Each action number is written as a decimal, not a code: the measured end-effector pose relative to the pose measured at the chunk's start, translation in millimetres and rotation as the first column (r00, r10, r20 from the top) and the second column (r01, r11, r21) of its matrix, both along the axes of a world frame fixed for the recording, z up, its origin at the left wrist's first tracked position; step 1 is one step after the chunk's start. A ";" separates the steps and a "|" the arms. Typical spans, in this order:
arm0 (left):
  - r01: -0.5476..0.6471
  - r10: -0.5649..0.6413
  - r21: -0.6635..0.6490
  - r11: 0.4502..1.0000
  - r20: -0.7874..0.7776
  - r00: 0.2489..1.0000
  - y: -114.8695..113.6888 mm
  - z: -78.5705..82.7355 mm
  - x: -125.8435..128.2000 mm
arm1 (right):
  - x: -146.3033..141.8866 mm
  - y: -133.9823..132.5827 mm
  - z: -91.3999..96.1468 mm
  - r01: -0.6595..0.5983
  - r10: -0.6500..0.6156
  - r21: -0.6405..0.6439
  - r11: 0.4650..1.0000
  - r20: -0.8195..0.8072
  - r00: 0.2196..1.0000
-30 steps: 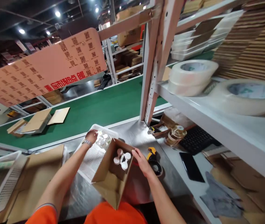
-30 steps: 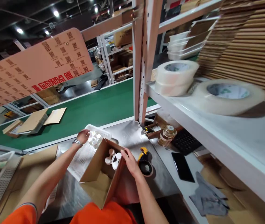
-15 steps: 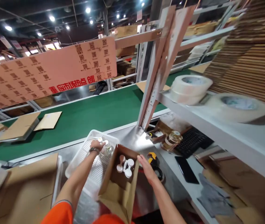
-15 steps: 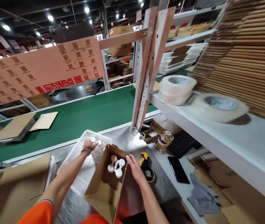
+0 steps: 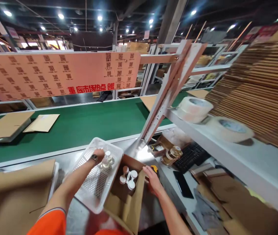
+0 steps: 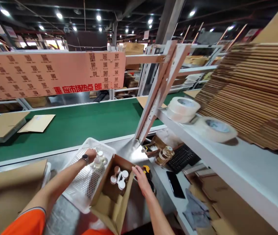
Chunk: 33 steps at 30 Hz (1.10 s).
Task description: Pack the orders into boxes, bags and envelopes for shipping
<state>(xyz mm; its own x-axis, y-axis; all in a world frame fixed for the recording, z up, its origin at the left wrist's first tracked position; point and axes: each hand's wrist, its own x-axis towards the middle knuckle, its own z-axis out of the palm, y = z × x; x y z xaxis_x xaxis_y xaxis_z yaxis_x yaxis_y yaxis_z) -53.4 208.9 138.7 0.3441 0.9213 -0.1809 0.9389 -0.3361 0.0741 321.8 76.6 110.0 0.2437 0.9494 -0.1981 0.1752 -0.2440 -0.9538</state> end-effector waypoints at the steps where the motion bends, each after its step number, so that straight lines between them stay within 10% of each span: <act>1: 0.002 -0.002 0.018 1.000 -0.003 1.000 -4.6 4.2 -2.8 | 2.5 1.5 9.3 -0.005 0.003 0.026 1.000 0.067 0.998; 7: 0.104 -0.102 0.155 0.982 -0.019 0.995 -50.3 57.9 -45.1 | -31.1 34.1 91.6 -0.247 0.075 0.393 0.886 0.404 0.912; 14: 0.385 -0.440 0.550 0.741 -0.034 0.897 -125.6 166.1 -78.2 | -142.5 70.9 199.6 -0.766 0.435 0.558 0.318 0.632 0.641; 19: 0.383 -0.453 0.490 0.783 0.028 0.891 -174.1 197.4 -49.3 | -151.9 65.0 227.1 -0.888 0.369 0.455 0.069 0.815 0.447; 24: 0.506 -0.540 0.366 0.781 -0.009 0.841 -196.2 193.1 -6.8 | -123.4 40.1 227.4 -0.920 0.051 0.392 -0.018 0.919 0.391; 28: 0.566 -0.591 0.278 0.776 0.007 0.806 -194.0 192.4 20.8 | -91.7 15.4 239.5 -0.930 -0.103 0.367 0.016 0.926 0.363; 33: 0.517 -0.535 0.180 0.837 0.068 0.842 -184.9 190.5 50.8 | -27.4 -19.3 283.2 -0.689 -0.282 0.712 0.138 0.695 0.662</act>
<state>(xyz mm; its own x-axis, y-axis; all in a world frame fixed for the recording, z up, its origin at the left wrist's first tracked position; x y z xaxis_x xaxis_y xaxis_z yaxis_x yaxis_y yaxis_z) -2.7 24.0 329.3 0.7938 0.6080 0.0121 0.6056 -0.7921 0.0764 294.4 57.3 393.2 -0.4337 0.2509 0.8654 0.5670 0.8224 0.0457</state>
